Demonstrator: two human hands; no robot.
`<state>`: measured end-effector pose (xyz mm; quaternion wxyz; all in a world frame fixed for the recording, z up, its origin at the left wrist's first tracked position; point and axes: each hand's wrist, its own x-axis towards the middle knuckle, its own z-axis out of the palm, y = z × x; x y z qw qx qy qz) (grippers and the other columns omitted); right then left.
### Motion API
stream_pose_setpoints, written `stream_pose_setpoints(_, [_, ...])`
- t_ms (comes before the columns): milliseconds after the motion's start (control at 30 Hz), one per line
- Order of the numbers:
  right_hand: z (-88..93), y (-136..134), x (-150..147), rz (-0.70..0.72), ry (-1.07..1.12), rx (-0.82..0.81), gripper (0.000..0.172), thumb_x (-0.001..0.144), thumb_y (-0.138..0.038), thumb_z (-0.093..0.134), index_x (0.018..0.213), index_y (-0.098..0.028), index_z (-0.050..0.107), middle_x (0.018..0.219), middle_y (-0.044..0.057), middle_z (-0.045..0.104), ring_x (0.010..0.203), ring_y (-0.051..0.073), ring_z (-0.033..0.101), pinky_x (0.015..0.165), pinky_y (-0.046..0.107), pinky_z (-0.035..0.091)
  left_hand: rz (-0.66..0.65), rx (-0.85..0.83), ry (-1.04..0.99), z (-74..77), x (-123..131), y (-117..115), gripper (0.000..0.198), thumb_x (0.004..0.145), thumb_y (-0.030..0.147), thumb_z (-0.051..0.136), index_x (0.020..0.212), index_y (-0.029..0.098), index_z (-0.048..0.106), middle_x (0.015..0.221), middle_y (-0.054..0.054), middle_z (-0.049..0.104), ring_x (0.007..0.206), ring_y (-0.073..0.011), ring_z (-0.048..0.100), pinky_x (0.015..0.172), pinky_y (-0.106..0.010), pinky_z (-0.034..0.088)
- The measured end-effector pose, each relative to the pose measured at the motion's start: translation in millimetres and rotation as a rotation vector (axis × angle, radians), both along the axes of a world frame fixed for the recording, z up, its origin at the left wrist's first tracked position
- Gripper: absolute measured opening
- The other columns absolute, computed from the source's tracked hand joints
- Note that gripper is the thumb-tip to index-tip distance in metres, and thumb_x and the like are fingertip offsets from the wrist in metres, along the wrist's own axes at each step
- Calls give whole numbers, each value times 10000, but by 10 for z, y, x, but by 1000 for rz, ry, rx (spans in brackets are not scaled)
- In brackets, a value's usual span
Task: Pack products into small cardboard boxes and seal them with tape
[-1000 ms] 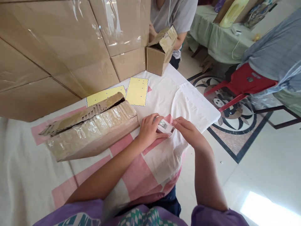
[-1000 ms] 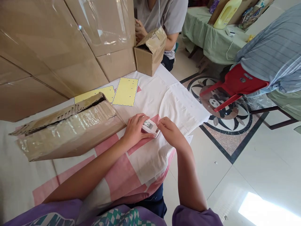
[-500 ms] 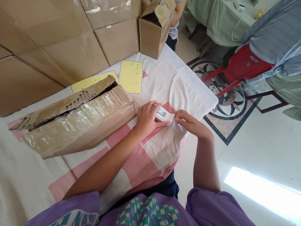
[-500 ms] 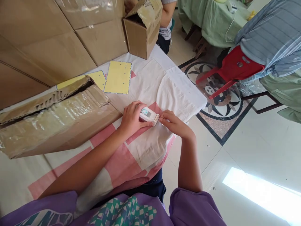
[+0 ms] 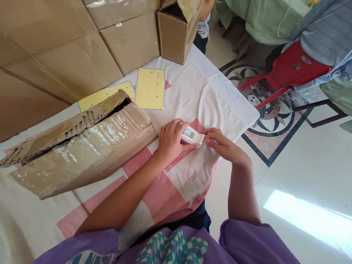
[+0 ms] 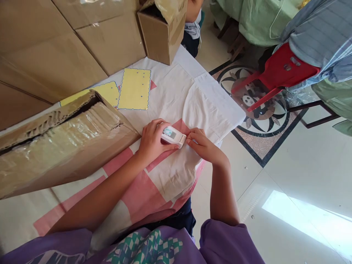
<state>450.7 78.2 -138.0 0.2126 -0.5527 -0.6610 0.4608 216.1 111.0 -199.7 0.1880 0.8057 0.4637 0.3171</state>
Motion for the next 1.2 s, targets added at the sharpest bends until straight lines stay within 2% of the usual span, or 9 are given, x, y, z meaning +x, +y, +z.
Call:
stream_pose_setpoints(167, [-130, 10, 7, 32, -58, -13, 307, 1059, -465, 443, 902, -251, 598, 1112, 61, 532, 1176, 254, 492, 1148, 493, 393, 2, 33, 7, 10, -1, 7, 817, 714, 642, 911, 1335, 229, 579, 1379, -143, 632, 1271, -337, 615, 1062, -433, 437])
stream_pose_setpoints(333, [-207, -59, 58, 31, -78, 64, 333, 1033, -477, 492, 823, -235, 584, 1190, 86, 569, 1219, 287, 487, 1157, 535, 379, -10, 38, -10, -6, 1, 14, 766, 738, 638, 897, 1305, 229, 585, 1339, -147, 666, 1270, -339, 633, 1046, -451, 470])
stream_pose_setpoints(500, [-98, -228, 83, -151, 154, 86, 338, 1047, -532, 487, 868, -250, 536, 1237, 80, 576, 1216, 267, 547, 1105, 466, 447, -19, 173, -114, -29, 29, 26, 875, 769, 708, 834, 1410, 199, 526, 1384, -200, 655, 1310, -368, 630, 1069, -508, 492])
stream_pose_setpoints(567, [60, -319, -32, -183, 183, 148, 312, 1055, -520, 488, 894, -258, 537, 1235, 77, 569, 1211, 263, 554, 1095, 454, 458, -48, 289, -227, 109, 25, -25, 805, 894, 741, 679, 1444, 182, 501, 1396, -214, 656, 1331, -354, 629, 1088, -507, 491])
stream_pose_setpoints(667, [389, -451, -352, -119, 152, 284, 233, 1075, -445, 484, 939, -270, 558, 1264, 80, 569, 1260, 266, 544, 1119, 450, 446, -198, 354, -372, 528, -47, -186, 601, 1030, 697, 472, 1369, 208, 560, 1244, -142, 748, 1166, -274, 720, 987, -439, 543])
stream_pose_setpoints(767, [713, -528, -723, 13, 95, 432, 148, 1089, -334, 451, 1028, -284, 576, 1308, 91, 547, 1318, 270, 515, 1146, 463, 435, -262, 357, -415, 1024, -236, -360, 281, 1061, 488, 563, 1152, 233, 640, 1064, -66, 782, 1026, -219, 737, 900, -384, 568])
stream_pose_setpoints(867, [924, -534, -1031, 103, 48, 526, 169, 1091, -247, 401, 1114, -294, 563, 1341, 102, 526, 1316, 274, 509, 1126, 492, 452, -161, 470, -334, 1364, -538, -489, 51, 1006, 237, 665, 1053, 230, 648, 1061, -59, 773, 1047, -220, 708, 936, -386, 577])
stream_pose_setpoints(1000, [1031, -461, -1344, 209, 30, 622, 202, 1091, -212, 387, 1153, -298, 559, 1324, 104, 543, 1291, 279, 515, 1084, 505, 479, -40, 547, -247, 1525, -957, -633, 227, 974, 161, 709, 1169, 254, 638, 1001, -27, 774, 997, -210, 701, 895, -377, 591])
stream_pose_setpoints(1200, [1068, -237, -1742, 263, 116, 697, 120, 1077, -252, 464, 1081, -277, 581, 1215, 85, 654, 1186, 275, 605, 1034, 474, 509, 114, 671, -233, 1515, -1278, -688, 216, 949, 100, 720, 1076, 258, 644, 899, 6, 760, 819, -171, 717, 769, -344, 589])
